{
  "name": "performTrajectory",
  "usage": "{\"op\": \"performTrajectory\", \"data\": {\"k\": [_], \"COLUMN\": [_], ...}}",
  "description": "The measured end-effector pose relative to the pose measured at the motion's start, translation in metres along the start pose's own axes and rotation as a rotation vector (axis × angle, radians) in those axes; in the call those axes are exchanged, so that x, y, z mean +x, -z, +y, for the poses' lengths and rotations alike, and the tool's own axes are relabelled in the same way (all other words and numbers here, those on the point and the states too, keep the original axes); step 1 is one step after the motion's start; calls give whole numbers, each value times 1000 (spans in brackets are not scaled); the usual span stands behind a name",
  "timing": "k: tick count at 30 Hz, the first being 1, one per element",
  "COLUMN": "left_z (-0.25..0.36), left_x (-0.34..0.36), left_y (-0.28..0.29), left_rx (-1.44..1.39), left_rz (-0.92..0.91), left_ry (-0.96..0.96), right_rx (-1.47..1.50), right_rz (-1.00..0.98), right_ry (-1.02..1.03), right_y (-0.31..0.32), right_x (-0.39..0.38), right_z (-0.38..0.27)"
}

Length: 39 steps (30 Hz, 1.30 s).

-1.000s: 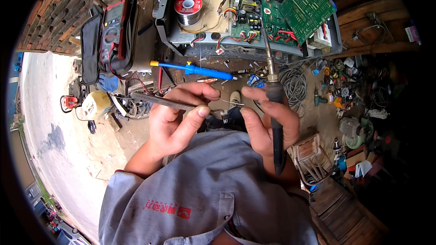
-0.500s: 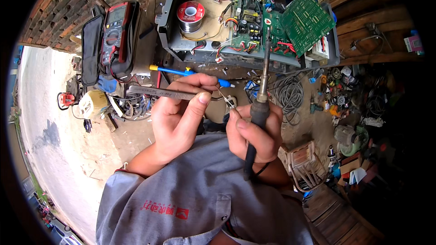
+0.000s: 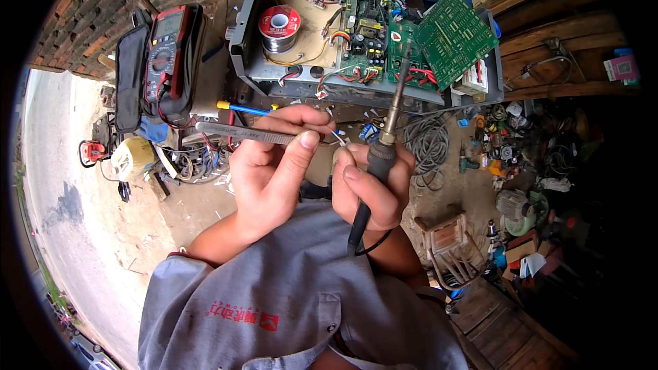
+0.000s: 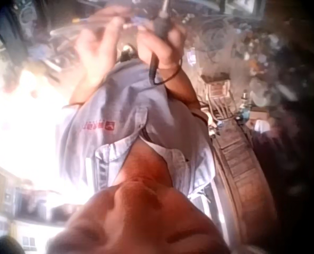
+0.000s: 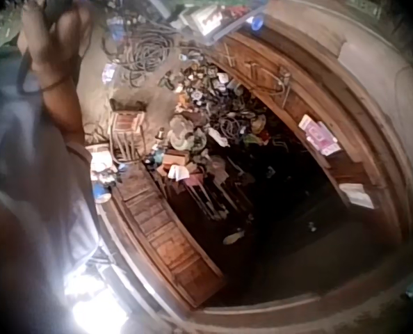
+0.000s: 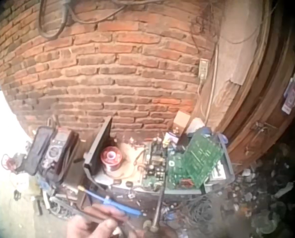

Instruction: The person uses a soldering iron and tweezers to work on small electronic components and a circuit board. They heat and manipulate wires and connectors, occasionally picking up and inspecting parts from a cluttered workbench.

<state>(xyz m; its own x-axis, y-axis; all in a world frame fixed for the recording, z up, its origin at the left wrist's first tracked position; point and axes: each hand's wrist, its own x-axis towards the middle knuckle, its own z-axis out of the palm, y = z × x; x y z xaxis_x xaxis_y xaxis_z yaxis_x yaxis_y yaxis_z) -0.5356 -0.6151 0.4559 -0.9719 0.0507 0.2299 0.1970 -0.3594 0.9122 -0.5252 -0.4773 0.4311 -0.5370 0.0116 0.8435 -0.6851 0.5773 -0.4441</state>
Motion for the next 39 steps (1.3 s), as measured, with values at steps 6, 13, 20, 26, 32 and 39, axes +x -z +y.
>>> {"op": "performTrajectory", "data": {"k": [6,13,20,26,32,39], "left_z": [8,9,13,17,20,24], "left_x": [7,15,20,26,30,34], "left_y": [12,18,18,23,26,35], "left_rx": [127,173,183,219,168,56], "left_rz": [-11,-34,-20,-48,-3,63], "left_ry": [-24,-101,-162,-210,-198,-66], "right_rx": [89,201,409,429,457,522], "right_rz": [-112,63,-174,-133,-182,-34], "right_ry": [-199,-241,-227,-207,-205,-251], "right_y": [54,85,98,94,85,71], "right_x": [7,4,2,6,13,15], "right_z": [-10,-7,-8,-7,-8,-13]}}
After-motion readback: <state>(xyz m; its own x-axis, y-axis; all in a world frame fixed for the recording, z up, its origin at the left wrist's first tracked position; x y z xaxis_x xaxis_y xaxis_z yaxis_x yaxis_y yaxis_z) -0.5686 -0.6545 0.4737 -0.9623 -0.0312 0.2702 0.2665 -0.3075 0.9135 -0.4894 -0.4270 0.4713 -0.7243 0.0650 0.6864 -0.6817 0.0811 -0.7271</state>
